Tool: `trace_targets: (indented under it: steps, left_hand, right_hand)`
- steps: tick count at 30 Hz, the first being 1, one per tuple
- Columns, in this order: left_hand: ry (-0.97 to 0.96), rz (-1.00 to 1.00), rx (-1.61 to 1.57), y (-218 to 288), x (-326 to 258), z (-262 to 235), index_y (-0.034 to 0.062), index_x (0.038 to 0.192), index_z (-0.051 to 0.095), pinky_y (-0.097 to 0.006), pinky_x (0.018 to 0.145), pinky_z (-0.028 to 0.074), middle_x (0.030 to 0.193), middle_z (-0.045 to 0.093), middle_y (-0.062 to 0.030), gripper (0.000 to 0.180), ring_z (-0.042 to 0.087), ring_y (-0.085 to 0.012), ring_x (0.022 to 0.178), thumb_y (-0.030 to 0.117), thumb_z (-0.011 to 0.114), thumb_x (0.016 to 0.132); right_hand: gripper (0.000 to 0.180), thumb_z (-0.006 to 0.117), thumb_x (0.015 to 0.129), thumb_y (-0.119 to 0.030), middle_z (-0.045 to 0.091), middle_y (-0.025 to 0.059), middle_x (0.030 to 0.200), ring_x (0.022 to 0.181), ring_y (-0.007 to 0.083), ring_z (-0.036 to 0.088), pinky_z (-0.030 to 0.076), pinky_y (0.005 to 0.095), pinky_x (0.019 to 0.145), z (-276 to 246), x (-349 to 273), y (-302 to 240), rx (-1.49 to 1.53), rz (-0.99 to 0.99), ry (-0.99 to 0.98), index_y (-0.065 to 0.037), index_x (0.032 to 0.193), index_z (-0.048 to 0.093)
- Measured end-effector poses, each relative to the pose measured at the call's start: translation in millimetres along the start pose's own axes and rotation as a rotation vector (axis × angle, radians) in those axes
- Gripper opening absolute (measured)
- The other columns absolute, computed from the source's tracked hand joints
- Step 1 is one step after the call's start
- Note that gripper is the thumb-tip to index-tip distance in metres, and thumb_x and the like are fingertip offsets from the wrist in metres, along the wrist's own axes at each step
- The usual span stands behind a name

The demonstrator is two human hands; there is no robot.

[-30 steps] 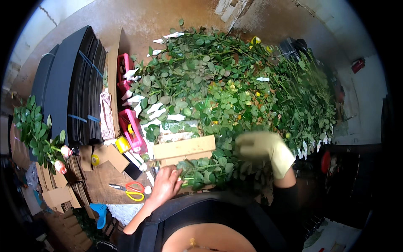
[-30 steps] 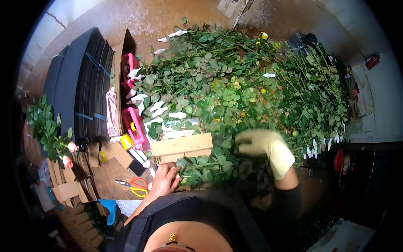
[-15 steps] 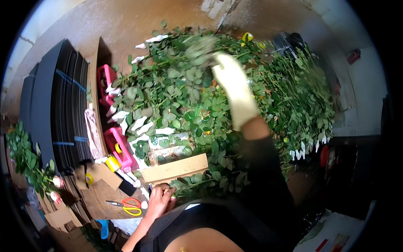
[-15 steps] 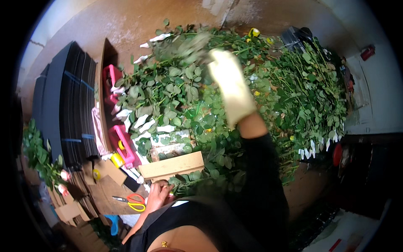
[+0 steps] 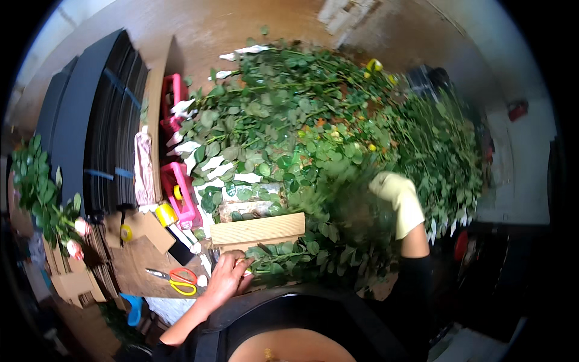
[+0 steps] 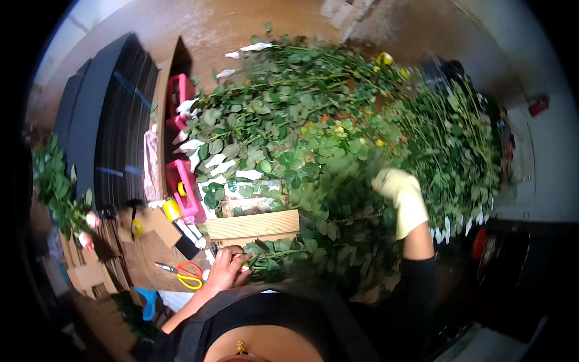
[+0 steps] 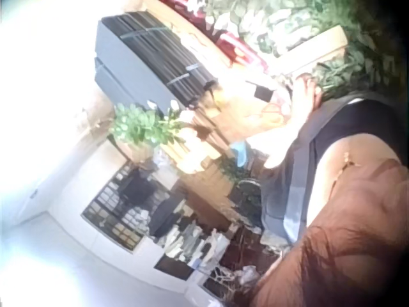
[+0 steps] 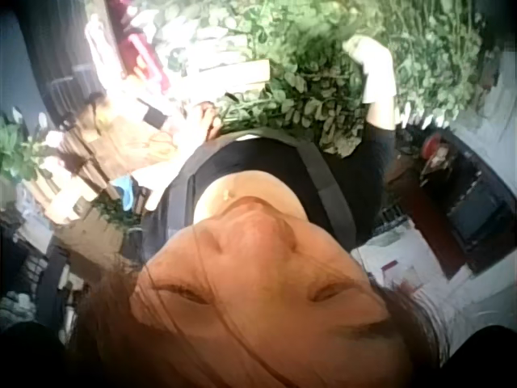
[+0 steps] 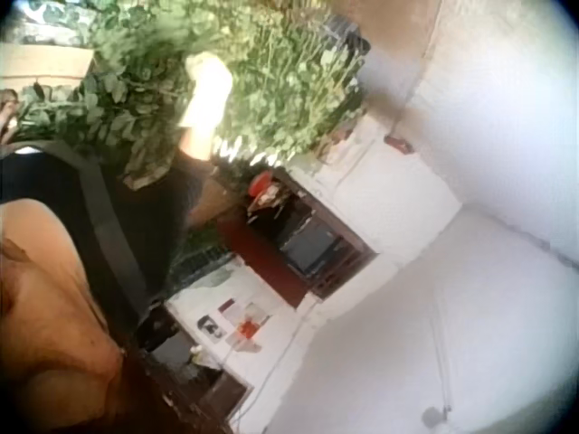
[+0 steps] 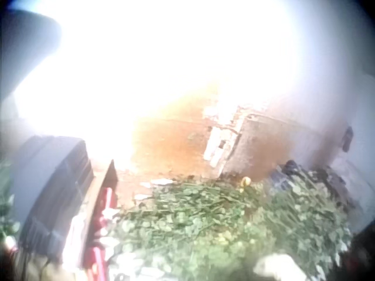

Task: The person packs roses into a cardboard box by hand, places a cardboard cover over them, and seals the box using a handheld tape dispenser.

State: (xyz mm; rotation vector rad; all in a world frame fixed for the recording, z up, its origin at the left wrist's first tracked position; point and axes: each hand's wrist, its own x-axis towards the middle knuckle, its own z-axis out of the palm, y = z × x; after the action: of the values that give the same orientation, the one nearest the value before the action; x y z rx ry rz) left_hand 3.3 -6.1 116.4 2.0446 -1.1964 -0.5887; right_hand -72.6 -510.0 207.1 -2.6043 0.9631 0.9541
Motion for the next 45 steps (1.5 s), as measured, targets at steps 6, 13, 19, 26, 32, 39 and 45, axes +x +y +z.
trace_targets:
  steps: [6, 13, 19, 26, 32, 39, 45]
  left_hand:
    - [0.008, -0.036, -0.014, 13, 1, -13, 0.0017, 0.124, 0.062, -0.044, 0.094, 0.050, 0.118, 0.057, -0.0163, 0.045, 0.056, -0.0364, 0.109, 0.010, 0.077, 0.082]
    - [0.013, 0.004, -0.055, 12, -1, -19, 0.0027, 0.121, 0.066, -0.043, 0.093, 0.050, 0.116, 0.058, -0.0152, 0.040, 0.057, -0.0351, 0.108, 0.019, 0.078, 0.087]
    - [0.142, 0.029, -0.072, -8, -6, 4, 0.0051, 0.116, 0.072, -0.041, 0.086, 0.052, 0.106, 0.064, -0.0111, 0.030, 0.061, -0.0331, 0.099, 0.009, 0.074, 0.087]
    - [0.185, -0.166, -0.421, -36, -10, 24, 0.0088, 0.139, 0.052, -0.034, 0.075, 0.055, 0.095, 0.066, -0.0085, 0.068, 0.067, -0.0246, 0.079, 0.014, 0.083, 0.080]
    - [0.282, -0.121, -0.535, -15, -8, 3, 0.0073, 0.141, 0.053, -0.041, 0.094, 0.053, 0.125, 0.067, -0.0150, 0.064, 0.068, -0.0319, 0.109, 0.018, 0.080, 0.084]
    - [0.329, 0.027, -0.930, 58, -18, -27, 0.0077, 0.149, 0.051, -0.029, 0.098, 0.052, 0.133, 0.067, -0.0067, 0.063, 0.062, -0.0135, 0.117, -0.004, 0.072, 0.091]
    - [0.494, 0.181, -0.372, 91, -9, -36, 0.0071, 0.134, 0.067, -0.034, 0.072, 0.054, 0.094, 0.073, -0.0095, 0.054, 0.067, -0.0258, 0.079, 0.014, 0.085, 0.083]
  right_hand:
    - [0.032, 0.055, 0.099, -0.036, 0.072, 0.0173, 0.112, 0.104, 0.0368, 0.068, 0.053, 0.0474, 0.092, 2, 61, -158, 0.241, -0.513, 0.552, -0.009, 0.106, 0.070]
    - [0.052, 0.066, 0.089, -0.005, 0.061, 0.0132, 0.137, 0.120, 0.0306, 0.062, 0.045, 0.0406, 0.109, 43, 223, -206, 0.027, -0.714, 0.696, -0.008, 0.140, 0.053]
    - [0.021, 0.072, 0.081, 0.002, 0.073, 0.0148, 0.097, 0.099, 0.0352, 0.069, 0.055, 0.0412, 0.097, -44, 50, -194, 0.229, -1.195, 0.990, -0.007, 0.100, 0.073]
    - [0.016, 0.074, 0.084, -0.007, 0.073, 0.0103, 0.099, 0.100, 0.0315, 0.069, 0.055, 0.0406, 0.087, 15, -130, -124, 0.029, -0.855, 0.419, -0.009, 0.100, 0.073]
    - [0.012, 0.068, 0.091, -0.011, 0.074, 0.0155, 0.105, 0.102, 0.0373, 0.067, 0.053, 0.0435, 0.091, 105, -159, -105, 0.241, -0.474, 0.297, -0.006, 0.102, 0.073]
    - [0.011, 0.068, 0.092, -0.009, 0.074, 0.0132, 0.106, 0.104, 0.0352, 0.067, 0.053, 0.0420, 0.092, 104, -189, -105, 0.291, -0.458, 0.359, -0.005, 0.101, 0.072]
    - [0.015, 0.067, 0.094, -0.009, 0.073, 0.0138, 0.109, 0.106, 0.0342, 0.067, 0.053, 0.0397, 0.092, 110, -197, -95, 0.241, -0.457, 0.392, -0.008, 0.108, 0.072]
